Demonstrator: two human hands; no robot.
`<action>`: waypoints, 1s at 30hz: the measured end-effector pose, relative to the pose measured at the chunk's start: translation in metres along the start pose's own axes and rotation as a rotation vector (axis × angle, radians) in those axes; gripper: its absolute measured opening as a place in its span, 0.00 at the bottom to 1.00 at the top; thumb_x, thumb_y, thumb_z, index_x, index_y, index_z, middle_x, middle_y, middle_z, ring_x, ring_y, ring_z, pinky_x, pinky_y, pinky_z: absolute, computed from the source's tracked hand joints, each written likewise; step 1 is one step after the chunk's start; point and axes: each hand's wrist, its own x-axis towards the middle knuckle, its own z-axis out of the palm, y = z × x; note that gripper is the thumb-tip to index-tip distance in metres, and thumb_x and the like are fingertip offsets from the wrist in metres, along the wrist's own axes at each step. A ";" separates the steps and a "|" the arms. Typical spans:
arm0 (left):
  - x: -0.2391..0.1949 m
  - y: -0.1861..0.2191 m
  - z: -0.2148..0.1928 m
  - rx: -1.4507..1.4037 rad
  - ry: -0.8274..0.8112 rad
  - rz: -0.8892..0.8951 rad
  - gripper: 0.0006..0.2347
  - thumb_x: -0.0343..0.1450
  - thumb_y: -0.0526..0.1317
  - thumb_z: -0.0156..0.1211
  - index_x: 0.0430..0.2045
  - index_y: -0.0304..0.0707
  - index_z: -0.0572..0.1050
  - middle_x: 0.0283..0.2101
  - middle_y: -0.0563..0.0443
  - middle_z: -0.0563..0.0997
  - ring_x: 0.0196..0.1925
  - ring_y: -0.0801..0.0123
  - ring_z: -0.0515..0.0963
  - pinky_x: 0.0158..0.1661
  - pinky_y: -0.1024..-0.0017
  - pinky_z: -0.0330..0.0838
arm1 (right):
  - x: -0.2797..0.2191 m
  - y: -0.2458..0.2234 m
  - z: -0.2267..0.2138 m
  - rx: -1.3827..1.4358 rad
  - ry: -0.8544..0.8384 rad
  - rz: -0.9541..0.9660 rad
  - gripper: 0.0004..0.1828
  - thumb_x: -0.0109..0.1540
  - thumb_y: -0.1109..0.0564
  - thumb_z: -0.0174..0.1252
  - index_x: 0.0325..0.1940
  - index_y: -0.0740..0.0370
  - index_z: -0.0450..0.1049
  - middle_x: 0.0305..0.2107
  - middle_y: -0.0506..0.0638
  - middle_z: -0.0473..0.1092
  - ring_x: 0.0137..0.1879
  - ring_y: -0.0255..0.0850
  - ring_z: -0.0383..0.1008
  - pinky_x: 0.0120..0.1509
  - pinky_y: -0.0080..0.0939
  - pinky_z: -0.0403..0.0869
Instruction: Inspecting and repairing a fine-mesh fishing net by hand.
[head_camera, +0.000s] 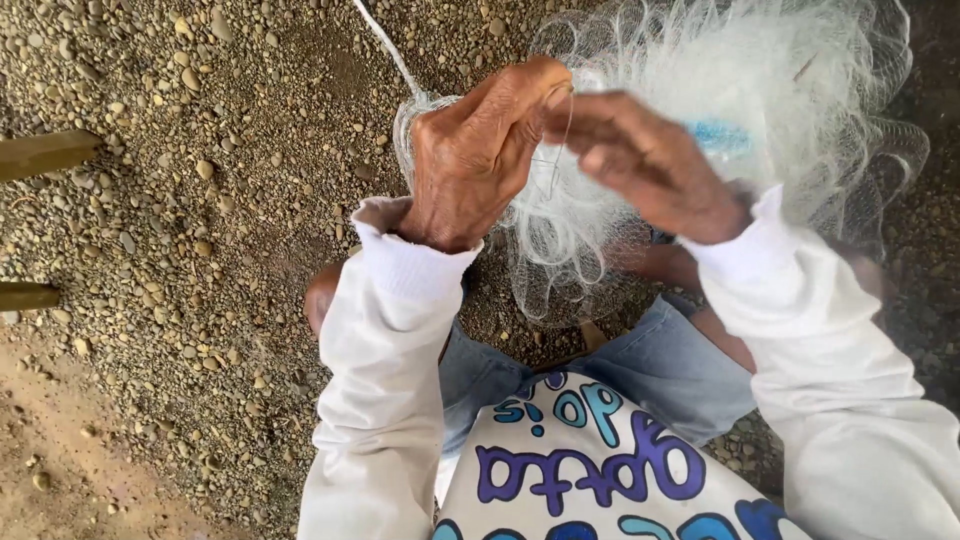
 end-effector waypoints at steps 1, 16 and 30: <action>0.002 0.004 0.000 -0.076 0.010 -0.021 0.06 0.72 0.33 0.50 0.38 0.46 0.65 0.30 0.54 0.76 0.19 0.76 0.69 0.21 0.78 0.67 | -0.003 -0.003 0.009 -0.161 0.031 0.040 0.15 0.63 0.59 0.42 0.53 0.68 0.56 0.48 0.59 0.62 0.56 0.45 0.65 0.63 0.43 0.66; 0.008 0.009 0.003 -0.236 -0.038 -0.090 0.03 0.71 0.35 0.48 0.36 0.38 0.67 0.35 0.50 0.74 0.33 0.67 0.77 0.35 0.74 0.71 | 0.006 -0.006 0.005 -0.033 0.260 0.139 0.11 0.62 0.62 0.47 0.47 0.68 0.59 0.42 0.56 0.64 0.49 0.45 0.69 0.58 0.43 0.72; 0.012 0.004 -0.001 -0.637 -0.314 -0.364 0.09 0.71 0.43 0.41 0.35 0.37 0.66 0.28 0.52 0.68 0.24 0.76 0.69 0.28 0.81 0.69 | 0.005 0.028 0.008 -0.343 0.477 0.002 0.10 0.68 0.57 0.36 0.40 0.69 0.54 0.30 0.63 0.64 0.33 0.49 0.71 0.40 0.45 0.78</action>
